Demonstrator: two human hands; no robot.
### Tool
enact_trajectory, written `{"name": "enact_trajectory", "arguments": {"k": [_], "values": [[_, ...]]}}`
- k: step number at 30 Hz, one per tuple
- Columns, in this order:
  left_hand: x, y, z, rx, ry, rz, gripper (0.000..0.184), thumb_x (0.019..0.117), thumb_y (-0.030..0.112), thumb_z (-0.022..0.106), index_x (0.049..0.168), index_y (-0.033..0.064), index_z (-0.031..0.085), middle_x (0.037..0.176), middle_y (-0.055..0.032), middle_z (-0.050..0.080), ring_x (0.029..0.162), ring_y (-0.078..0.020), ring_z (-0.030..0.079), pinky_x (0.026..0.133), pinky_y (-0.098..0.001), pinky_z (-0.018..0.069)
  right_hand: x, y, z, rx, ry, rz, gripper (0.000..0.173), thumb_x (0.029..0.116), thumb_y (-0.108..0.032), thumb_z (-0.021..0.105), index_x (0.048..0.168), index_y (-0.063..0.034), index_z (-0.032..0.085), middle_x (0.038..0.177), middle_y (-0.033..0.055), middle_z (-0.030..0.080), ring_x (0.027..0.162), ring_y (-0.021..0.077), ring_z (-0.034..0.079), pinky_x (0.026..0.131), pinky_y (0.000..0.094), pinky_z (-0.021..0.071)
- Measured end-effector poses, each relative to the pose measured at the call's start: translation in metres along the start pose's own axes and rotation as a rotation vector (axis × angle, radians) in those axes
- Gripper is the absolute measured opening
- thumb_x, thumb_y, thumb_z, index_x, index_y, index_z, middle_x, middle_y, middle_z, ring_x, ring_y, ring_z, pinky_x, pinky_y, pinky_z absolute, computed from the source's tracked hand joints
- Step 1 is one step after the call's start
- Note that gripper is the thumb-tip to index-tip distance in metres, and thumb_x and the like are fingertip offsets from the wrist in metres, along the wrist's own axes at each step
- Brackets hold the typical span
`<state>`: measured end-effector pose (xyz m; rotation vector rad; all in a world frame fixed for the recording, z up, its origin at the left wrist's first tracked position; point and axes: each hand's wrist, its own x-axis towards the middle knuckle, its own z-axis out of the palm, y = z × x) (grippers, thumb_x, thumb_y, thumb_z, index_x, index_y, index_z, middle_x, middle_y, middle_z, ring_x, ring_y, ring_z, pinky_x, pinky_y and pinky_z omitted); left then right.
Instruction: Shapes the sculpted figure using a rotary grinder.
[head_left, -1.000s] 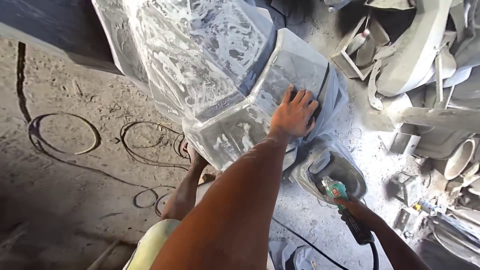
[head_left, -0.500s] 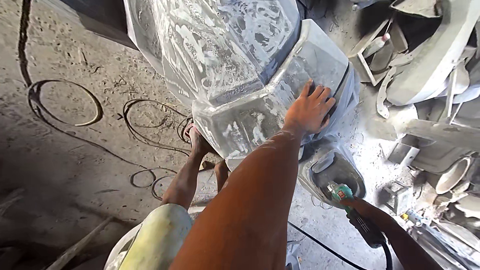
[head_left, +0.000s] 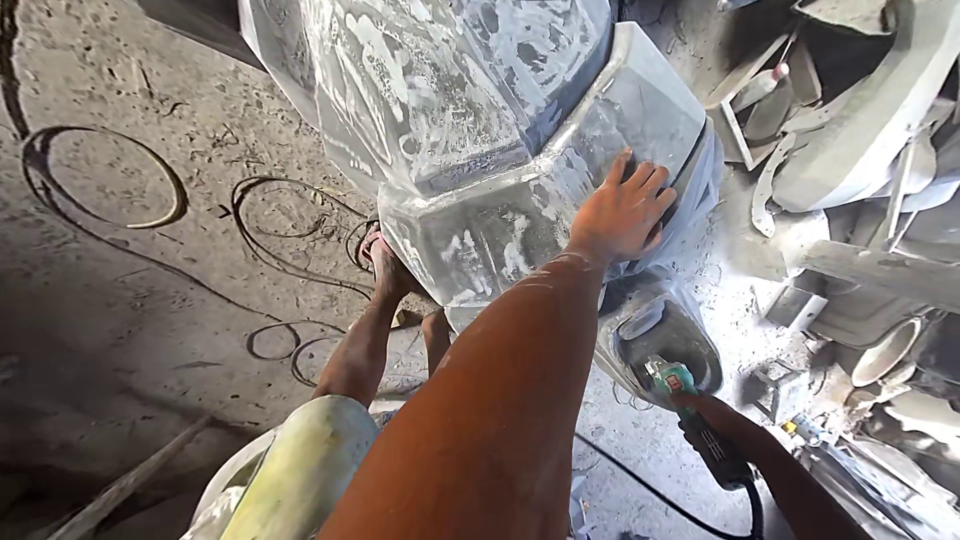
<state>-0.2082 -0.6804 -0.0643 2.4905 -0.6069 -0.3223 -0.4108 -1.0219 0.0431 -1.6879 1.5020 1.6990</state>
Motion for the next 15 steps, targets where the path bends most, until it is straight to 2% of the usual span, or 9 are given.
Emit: {"name": "enact_trajectory", "arguments": {"k": [2, 3, 5, 6, 9, 12, 15], "values": [[0.0, 0.0, -0.001, -0.004, -0.008, 0.001, 0.054, 0.0966, 0.049, 0.048, 0.137, 0.0159, 0.061, 0.15, -0.0114, 0.052, 0.143, -0.0335, 0.045, 0.122, -0.0627, 0.0178, -0.004, -0.008, -0.008, -0.178, 0.065, -0.092, 0.059, 0.0977, -0.038, 0.068, 0.144, -0.0108, 0.044, 0.102, 0.0168, 0.067, 0.076, 0.0268, 0.07, 0.068, 0.0446, 0.0609], [0.0, -0.001, -0.002, -0.004, -0.01, 0.002, 0.054, 0.0964, 0.049, 0.048, 0.137, 0.0155, 0.06, 0.15, -0.0117, 0.052, 0.143, -0.0339, 0.044, 0.122, -0.063, 0.0178, -0.004, -0.012, -0.014, -0.358, 0.138, -0.159, 0.065, 0.0955, -0.04, 0.072, 0.147, -0.0113, 0.044, 0.108, 0.0172, 0.068, 0.083, 0.0273, 0.071, 0.074, 0.0466, 0.0617], [0.0, -0.001, -0.002, -0.003, -0.014, 0.001, 0.055, 0.0963, 0.049, 0.048, 0.138, 0.0155, 0.06, 0.15, -0.0116, 0.051, 0.143, -0.0338, 0.044, 0.123, -0.0629, 0.0174, -0.002, -0.021, -0.022, -0.696, 0.285, -0.211, 0.082, 0.0893, -0.047, 0.076, 0.155, -0.0159, 0.038, 0.123, 0.0201, 0.067, 0.108, 0.0348, 0.069, 0.094, 0.058, 0.0549], [0.0, -0.001, -0.002, 0.0, -0.005, 0.002, 0.054, 0.096, 0.049, 0.048, 0.136, 0.0154, 0.061, 0.149, -0.0117, 0.052, 0.143, -0.0337, 0.045, 0.122, -0.0627, 0.0181, -0.004, -0.025, -0.023, -0.82, 0.34, -0.219, 0.086, 0.0875, -0.048, 0.076, 0.157, -0.0164, 0.036, 0.123, 0.0214, 0.068, 0.112, 0.0384, 0.068, 0.096, 0.0619, 0.0527], [0.001, -0.001, -0.001, 0.004, 0.001, 0.0, 0.054, 0.0957, 0.049, 0.049, 0.136, 0.0151, 0.061, 0.148, -0.0116, 0.053, 0.142, -0.034, 0.045, 0.122, -0.0631, 0.0187, -0.019, -0.043, -0.012, -1.104, 0.43, -0.187, 0.079, 0.0851, -0.046, 0.075, 0.152, -0.0183, 0.043, 0.116, 0.0197, 0.071, 0.109, 0.0398, 0.069, 0.089, 0.0619, 0.0543], [0.0, -0.001, -0.001, 0.003, -0.005, 0.0, 0.055, 0.096, 0.05, 0.048, 0.137, 0.0152, 0.061, 0.148, -0.0115, 0.052, 0.141, -0.034, 0.045, 0.122, -0.0629, 0.0191, -0.024, -0.058, 0.003, -1.259, 0.401, -0.168, 0.074, 0.0844, -0.046, 0.075, 0.149, -0.0209, 0.047, 0.119, 0.018, 0.071, 0.111, 0.0391, 0.069, 0.09, 0.0606, 0.0544], [0.0, -0.001, -0.002, 0.003, -0.004, -0.002, 0.055, 0.0962, 0.05, 0.049, 0.137, 0.0151, 0.061, 0.148, -0.0112, 0.052, 0.142, -0.0334, 0.045, 0.122, -0.0621, 0.019, -0.025, -0.066, 0.019, -1.356, 0.349, -0.189, 0.074, 0.085, -0.051, 0.074, 0.148, -0.0217, 0.048, 0.12, 0.0165, 0.071, 0.112, 0.0381, 0.068, 0.09, 0.0594, 0.0546]]}}
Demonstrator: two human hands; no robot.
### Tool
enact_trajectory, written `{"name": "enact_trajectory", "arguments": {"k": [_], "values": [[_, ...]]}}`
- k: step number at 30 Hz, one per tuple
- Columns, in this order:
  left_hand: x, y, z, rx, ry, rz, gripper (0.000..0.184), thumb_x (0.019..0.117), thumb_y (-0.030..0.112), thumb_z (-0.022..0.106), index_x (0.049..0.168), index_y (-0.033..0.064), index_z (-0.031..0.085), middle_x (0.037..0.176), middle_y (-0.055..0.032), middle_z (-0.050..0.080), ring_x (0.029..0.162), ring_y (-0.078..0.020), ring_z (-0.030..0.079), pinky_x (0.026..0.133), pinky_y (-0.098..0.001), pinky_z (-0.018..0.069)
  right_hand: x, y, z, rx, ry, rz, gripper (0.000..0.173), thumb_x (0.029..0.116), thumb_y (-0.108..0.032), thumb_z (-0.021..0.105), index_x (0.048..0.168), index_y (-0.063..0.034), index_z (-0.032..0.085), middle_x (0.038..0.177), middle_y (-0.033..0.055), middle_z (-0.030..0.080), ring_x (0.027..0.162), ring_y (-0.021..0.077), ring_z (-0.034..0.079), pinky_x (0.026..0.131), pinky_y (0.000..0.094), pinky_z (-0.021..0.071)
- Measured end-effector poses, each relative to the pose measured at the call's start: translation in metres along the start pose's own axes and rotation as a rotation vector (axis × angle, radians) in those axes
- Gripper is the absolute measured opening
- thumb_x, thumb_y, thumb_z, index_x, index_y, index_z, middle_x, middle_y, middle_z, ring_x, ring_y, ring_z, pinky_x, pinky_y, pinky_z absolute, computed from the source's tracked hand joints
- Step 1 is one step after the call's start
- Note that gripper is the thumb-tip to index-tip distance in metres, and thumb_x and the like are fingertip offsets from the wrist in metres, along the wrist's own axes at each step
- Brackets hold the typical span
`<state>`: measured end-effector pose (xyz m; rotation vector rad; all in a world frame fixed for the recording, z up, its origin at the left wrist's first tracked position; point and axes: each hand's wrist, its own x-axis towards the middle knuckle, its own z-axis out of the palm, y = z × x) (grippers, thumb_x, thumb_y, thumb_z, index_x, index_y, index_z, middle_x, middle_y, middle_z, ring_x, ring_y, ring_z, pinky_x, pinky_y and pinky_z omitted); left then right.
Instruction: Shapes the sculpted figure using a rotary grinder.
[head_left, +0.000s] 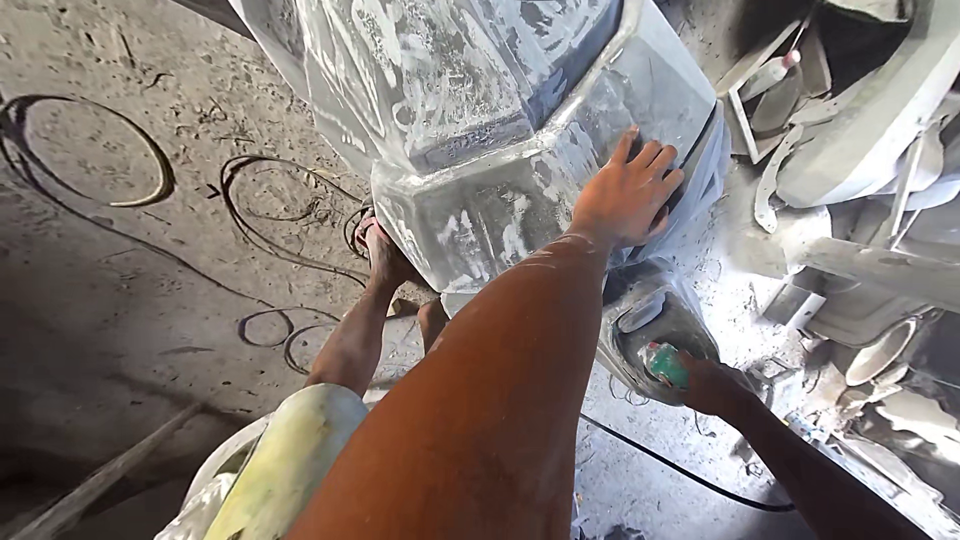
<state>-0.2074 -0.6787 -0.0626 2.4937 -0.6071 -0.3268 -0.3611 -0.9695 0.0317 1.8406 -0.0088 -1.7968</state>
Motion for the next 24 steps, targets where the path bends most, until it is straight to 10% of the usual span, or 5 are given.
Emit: {"name": "enact_trajectory", "arguments": {"k": [24], "values": [[-0.001, -0.002, 0.001, -0.045, 0.052, -0.008, 0.055, 0.0954, 0.05, 0.051, 0.134, 0.0133, 0.064, 0.146, -0.0107, 0.054, 0.14, -0.0328, 0.046, 0.123, -0.06, 0.0195, 0.06, -0.008, 0.006, 0.071, 0.038, 0.051, 0.085, 0.0837, -0.048, 0.076, 0.154, -0.0151, 0.041, 0.127, 0.0212, 0.067, 0.118, 0.0402, 0.065, 0.095, 0.0614, 0.0525]]}}
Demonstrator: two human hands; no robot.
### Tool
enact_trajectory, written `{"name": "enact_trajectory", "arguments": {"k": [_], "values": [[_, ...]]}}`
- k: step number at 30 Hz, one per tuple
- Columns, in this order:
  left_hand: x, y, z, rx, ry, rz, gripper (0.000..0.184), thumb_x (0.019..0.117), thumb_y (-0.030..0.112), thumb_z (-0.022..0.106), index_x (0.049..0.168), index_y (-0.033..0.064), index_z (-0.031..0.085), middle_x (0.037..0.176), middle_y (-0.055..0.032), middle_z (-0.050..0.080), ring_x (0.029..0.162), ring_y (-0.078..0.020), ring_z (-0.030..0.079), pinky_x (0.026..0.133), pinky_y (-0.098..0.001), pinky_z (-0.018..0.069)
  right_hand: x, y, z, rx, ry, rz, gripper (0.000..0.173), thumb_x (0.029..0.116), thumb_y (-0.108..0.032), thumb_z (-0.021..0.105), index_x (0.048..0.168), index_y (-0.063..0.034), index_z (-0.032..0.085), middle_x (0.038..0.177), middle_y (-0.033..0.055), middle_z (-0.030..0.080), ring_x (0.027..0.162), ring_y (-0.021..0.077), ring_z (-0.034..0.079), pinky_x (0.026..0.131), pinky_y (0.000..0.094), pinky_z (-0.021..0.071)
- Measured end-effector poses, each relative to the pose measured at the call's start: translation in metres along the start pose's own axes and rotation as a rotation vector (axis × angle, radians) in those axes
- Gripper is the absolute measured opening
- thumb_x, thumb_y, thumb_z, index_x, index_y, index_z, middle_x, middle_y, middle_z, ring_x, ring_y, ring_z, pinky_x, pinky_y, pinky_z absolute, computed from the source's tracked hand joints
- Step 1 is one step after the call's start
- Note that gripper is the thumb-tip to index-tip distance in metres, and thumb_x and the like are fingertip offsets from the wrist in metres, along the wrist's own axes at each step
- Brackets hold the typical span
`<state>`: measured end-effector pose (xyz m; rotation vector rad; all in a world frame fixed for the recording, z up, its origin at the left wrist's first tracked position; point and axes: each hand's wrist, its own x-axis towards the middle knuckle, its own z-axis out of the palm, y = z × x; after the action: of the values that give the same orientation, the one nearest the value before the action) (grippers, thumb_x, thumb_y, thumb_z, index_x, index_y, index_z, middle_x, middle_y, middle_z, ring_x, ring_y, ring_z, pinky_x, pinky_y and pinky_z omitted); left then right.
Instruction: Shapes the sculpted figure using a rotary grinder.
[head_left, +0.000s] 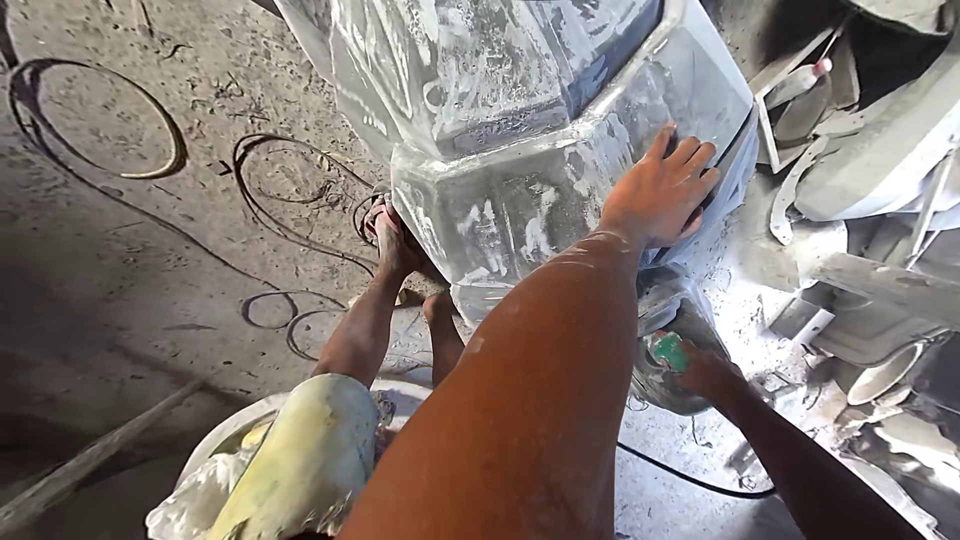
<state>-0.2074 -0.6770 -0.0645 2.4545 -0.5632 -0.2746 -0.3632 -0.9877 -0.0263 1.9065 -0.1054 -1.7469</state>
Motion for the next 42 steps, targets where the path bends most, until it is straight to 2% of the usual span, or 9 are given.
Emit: {"name": "enact_trajectory", "arguments": {"k": [7, 10, 14, 23, 29, 32, 36, 39, 42], "values": [[0.0, 0.0, 0.0, 0.002, 0.017, 0.0, 0.055, 0.0941, 0.05, 0.053, 0.133, 0.0136, 0.064, 0.144, -0.0104, 0.055, 0.139, -0.0326, 0.047, 0.123, -0.06, 0.02, -0.015, 0.001, -0.019, -0.076, 0.068, 0.082, 0.081, 0.0829, -0.037, 0.077, 0.153, -0.0162, 0.041, 0.123, 0.0205, 0.069, 0.113, 0.0407, 0.068, 0.09, 0.0592, 0.0545], [0.0, 0.0, 0.0, -0.006, 0.006, 0.001, 0.057, 0.0942, 0.052, 0.053, 0.134, 0.0132, 0.064, 0.145, -0.0103, 0.055, 0.14, -0.032, 0.046, 0.123, -0.0599, 0.0188, -0.029, 0.015, -0.025, -0.079, 0.051, 0.067, 0.078, 0.0828, -0.043, 0.077, 0.15, -0.0163, 0.046, 0.124, 0.0193, 0.069, 0.113, 0.0401, 0.067, 0.09, 0.0607, 0.0543], [0.0, 0.001, -0.003, -0.037, 0.017, -0.005, 0.062, 0.0911, 0.058, 0.053, 0.13, 0.0119, 0.065, 0.143, -0.0111, 0.056, 0.139, -0.0325, 0.047, 0.123, -0.059, 0.0209, -0.068, 0.021, -0.024, -0.073, -0.029, 0.068, 0.082, 0.0868, -0.046, 0.073, 0.156, -0.0181, 0.039, 0.129, 0.021, 0.067, 0.119, 0.0417, 0.065, 0.095, 0.0627, 0.0521], [0.0, -0.016, -0.012, -0.156, 0.025, 0.069, 0.061, 0.0894, 0.057, 0.054, 0.128, 0.0113, 0.067, 0.133, -0.0135, 0.062, 0.131, -0.0322, 0.054, 0.117, -0.0505, 0.0354, -0.114, 0.024, -0.005, 0.019, 0.05, 0.168, 0.075, 0.0828, -0.041, 0.073, 0.149, -0.0204, 0.044, 0.118, 0.0187, 0.071, 0.111, 0.0405, 0.069, 0.088, 0.0621, 0.0545], [0.005, -0.021, -0.017, -0.154, -0.003, 0.075, 0.058, 0.0878, 0.057, 0.057, 0.125, 0.0132, 0.068, 0.127, -0.0126, 0.064, 0.128, -0.0315, 0.056, 0.113, -0.0496, 0.0403, -0.149, 0.016, 0.091, 0.701, 0.182, 0.185, 0.081, 0.0851, -0.049, 0.073, 0.153, -0.0213, 0.039, 0.113, 0.0185, 0.072, 0.102, 0.0402, 0.071, 0.086, 0.0654, 0.0558], [0.006, -0.02, -0.017, -0.105, -0.036, 0.075, 0.064, 0.0874, 0.062, 0.056, 0.13, 0.0148, 0.067, 0.136, -0.0118, 0.061, 0.133, -0.032, 0.052, 0.115, -0.0522, 0.0384, -0.161, -0.008, 0.145, 1.093, 0.137, 0.174, 0.079, 0.0841, -0.051, 0.076, 0.149, -0.019, 0.042, 0.11, 0.0156, 0.072, 0.097, 0.0341, 0.072, 0.085, 0.0596, 0.0576], [0.007, -0.012, -0.016, 0.016, -0.076, 0.068, 0.083, 0.0837, 0.077, 0.052, 0.143, 0.0189, 0.058, 0.153, -0.0131, 0.048, 0.142, -0.0356, 0.044, 0.117, -0.0571, 0.0341, -0.162, -0.068, 0.211, 1.925, 0.191, 0.149, 0.072, 0.0839, -0.038, 0.079, 0.139, -0.0074, 0.046, 0.101, 0.0172, 0.07, 0.075, 0.029, 0.072, 0.068, 0.0494, 0.0631], [0.008, -0.004, -0.011, 0.156, -0.082, 0.025, 0.101, 0.078, 0.089, 0.046, 0.154, 0.0234, 0.047, 0.163, -0.0135, 0.036, 0.149, -0.0383, 0.034, 0.12, -0.061, 0.0268, -0.158, -0.122, 0.214, 2.53, 0.216, 0.219, 0.061, 0.0938, -0.027, 0.071, 0.141, -0.0007, 0.043, 0.098, 0.0221, 0.068, 0.074, 0.032, 0.071, 0.067, 0.0493, 0.0626], [0.008, 0.0, -0.004, 0.276, -0.056, 0.007, 0.107, 0.0775, 0.092, 0.041, 0.16, 0.0233, 0.036, 0.167, -0.0173, 0.028, 0.154, -0.042, 0.025, 0.122, -0.0659, 0.0188, -0.148, -0.165, 0.19, 3.029, 0.244, 0.222, 0.048, 0.1018, -0.026, 0.056, 0.141, -0.0011, 0.043, 0.088, 0.0198, 0.068, 0.07, 0.0289, 0.071, 0.064, 0.0457, 0.0627]]}}
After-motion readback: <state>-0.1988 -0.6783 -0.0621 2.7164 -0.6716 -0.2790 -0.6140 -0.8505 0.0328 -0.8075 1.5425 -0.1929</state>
